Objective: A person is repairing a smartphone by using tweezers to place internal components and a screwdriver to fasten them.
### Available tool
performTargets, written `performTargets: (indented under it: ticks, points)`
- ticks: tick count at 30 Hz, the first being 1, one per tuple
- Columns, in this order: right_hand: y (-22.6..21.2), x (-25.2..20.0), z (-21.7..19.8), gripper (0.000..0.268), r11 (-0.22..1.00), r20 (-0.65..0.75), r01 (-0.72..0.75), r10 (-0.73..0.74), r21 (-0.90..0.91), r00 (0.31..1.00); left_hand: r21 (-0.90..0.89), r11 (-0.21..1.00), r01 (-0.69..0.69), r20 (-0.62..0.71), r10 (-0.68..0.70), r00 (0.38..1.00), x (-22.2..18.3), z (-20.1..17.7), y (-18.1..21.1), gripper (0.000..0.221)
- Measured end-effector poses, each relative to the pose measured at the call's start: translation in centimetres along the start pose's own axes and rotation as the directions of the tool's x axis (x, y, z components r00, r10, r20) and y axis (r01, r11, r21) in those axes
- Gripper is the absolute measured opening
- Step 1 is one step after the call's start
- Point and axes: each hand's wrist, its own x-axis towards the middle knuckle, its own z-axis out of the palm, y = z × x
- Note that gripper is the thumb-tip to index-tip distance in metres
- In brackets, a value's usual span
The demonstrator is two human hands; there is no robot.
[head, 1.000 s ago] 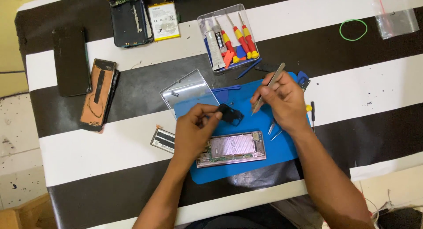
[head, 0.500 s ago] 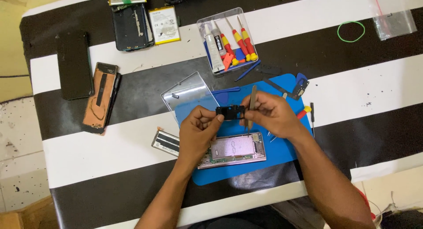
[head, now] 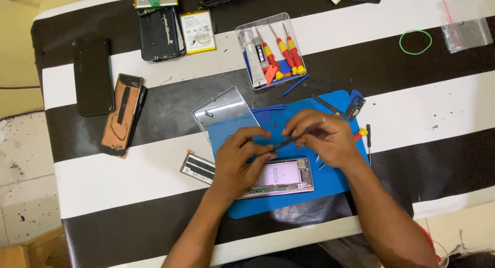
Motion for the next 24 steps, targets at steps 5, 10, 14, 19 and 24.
performTargets:
  ticks: [5, 10, 14, 19, 24]
  points:
    - [1.9, -1.6, -0.7, 0.005, 0.97, -0.086, -0.229, 0.223, -0.077, 0.971, 0.162, 0.945, 0.285, 0.199, -0.314, 0.928, 1.3, -4.4, 3.6, 0.047]
    - [0.4, -1.0, -0.8, 0.01, 0.816, -0.16, -0.514, 0.488, -0.264, 0.858, 0.346, 0.864, 0.366, 0.461, -0.497, 0.735, -4.5, -6.0, 2.1, 0.105]
    - [0.6, -0.7, -1.1, 0.011, 0.798, -0.231, -0.54, 0.491, -0.268, 0.84, 0.464, 0.815, 0.346, 0.556, -0.572, 0.602, -6.3, -5.8, 1.0, 0.125]
    - [1.0, -0.4, -2.1, 0.018, 0.797, -0.262, -0.547, 0.487, -0.257, 0.833, 0.425, 0.824, 0.375, 0.597, -0.566, 0.568, -5.0, -6.1, 1.2, 0.118]
    - [2.0, -0.7, -2.6, 0.018, 0.912, -0.256, -0.396, 0.36, -0.104, 0.897, 0.421, 0.859, 0.292, 0.652, -0.511, 0.56, -3.1, -6.7, 0.9, 0.11]
